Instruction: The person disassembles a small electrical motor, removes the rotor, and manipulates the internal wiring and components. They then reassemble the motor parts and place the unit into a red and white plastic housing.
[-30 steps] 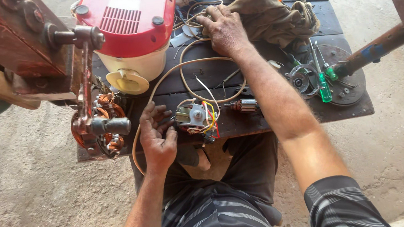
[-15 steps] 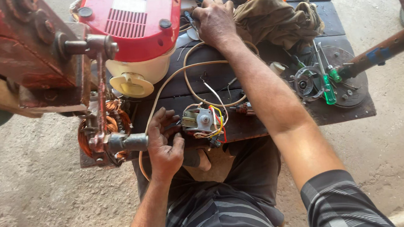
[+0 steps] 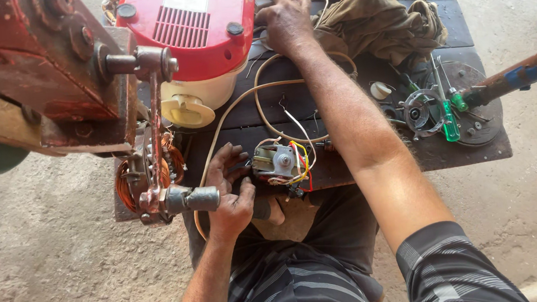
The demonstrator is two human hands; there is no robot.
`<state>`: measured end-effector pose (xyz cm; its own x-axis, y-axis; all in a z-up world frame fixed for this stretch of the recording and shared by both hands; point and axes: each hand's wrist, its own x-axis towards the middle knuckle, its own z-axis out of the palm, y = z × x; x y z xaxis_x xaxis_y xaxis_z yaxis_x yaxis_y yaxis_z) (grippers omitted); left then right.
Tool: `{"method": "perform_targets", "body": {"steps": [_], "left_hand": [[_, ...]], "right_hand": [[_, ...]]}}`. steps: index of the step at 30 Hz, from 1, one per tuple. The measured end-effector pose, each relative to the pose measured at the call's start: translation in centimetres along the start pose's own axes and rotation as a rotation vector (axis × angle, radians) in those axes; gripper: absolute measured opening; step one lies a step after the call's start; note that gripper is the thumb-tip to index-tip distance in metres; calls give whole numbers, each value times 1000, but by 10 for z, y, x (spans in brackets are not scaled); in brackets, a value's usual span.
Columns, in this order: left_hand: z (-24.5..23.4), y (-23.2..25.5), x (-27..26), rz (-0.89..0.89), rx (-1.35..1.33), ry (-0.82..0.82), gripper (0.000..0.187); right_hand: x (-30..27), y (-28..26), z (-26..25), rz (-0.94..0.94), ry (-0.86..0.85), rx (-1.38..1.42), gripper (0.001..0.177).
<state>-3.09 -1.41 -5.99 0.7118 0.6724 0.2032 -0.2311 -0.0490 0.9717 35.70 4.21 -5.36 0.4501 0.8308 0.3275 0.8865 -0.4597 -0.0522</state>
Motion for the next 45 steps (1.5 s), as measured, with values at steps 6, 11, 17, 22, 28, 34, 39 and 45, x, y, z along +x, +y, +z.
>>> {"method": "perform_targets", "body": {"steps": [6, 11, 17, 22, 28, 34, 39, 45], "left_hand": [[-2, 3, 1, -21, 44, -23, 72], [-1, 2, 1, -21, 35, -11, 70], [-1, 3, 2, -17, 34, -13, 70], [-1, 3, 1, -18, 23, -21, 70], [-3, 0, 1, -29, 25, -23, 70], [-3, 0, 1, -21, 37, -27, 72], [-1, 1, 0, -20, 9, -12, 70], [-1, 2, 1, -5, 34, -15, 70]], "right_hand": [[5, -8, 5, -85, -49, -119, 55], [7, -2, -5, 63, -219, 92, 44], [6, 24, -21, 43, -149, 376, 30], [-11, 15, -24, -95, -25, 378, 19], [-27, -18, -20, -274, 26, 138, 19], [-33, -25, -18, -285, 26, 77, 22], [-27, -25, -20, -224, -34, 141, 31], [-26, -29, -17, -294, -1, 100, 29]]}}
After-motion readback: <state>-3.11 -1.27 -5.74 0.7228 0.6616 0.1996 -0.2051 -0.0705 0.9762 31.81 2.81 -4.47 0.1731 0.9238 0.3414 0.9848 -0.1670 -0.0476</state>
